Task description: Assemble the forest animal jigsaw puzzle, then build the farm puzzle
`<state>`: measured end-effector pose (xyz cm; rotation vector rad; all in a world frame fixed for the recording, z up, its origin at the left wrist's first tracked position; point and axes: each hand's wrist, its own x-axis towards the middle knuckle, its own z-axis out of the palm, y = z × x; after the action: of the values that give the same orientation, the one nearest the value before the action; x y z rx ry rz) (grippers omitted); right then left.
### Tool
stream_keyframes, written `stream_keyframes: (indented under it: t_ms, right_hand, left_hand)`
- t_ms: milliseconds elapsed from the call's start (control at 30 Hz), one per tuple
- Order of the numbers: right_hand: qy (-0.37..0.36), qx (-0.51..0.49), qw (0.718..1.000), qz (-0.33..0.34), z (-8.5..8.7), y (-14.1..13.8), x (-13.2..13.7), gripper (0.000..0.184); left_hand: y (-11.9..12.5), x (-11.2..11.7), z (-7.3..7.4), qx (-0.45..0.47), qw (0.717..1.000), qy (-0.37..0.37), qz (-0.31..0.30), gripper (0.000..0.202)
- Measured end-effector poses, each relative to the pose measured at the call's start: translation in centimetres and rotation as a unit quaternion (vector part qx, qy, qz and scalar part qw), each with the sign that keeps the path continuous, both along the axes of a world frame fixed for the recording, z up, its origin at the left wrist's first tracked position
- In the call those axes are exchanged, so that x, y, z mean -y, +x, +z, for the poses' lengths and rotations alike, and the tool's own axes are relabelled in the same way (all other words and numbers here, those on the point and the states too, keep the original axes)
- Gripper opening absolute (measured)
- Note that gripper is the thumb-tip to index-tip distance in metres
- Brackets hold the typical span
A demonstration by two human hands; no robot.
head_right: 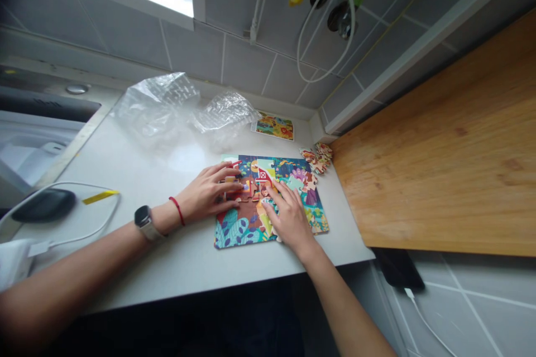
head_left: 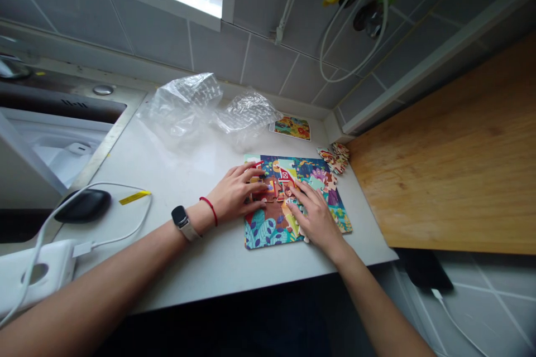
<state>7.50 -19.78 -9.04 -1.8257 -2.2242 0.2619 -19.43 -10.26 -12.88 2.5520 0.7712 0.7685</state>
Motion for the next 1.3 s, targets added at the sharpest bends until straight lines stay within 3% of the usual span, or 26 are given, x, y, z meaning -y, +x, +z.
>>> stream_keyframes:
  t_ms: [567, 1300]
  right_hand:
    - [0.005, -0.003, 0.999, 0.037, 0.4, 0.8, -1.0, 0.041]
    - [-0.005, -0.009, 0.999, 0.039, 1.2, -0.1, -1.5, 0.038]
  left_hand:
    - [0.0, -0.1, 0.0, 0.001, 1.0, -0.022, -0.013, 0.032]
    - [0.0, 0.0, 0.4, -0.016, 0.999, 0.013, -0.026, 0.031]
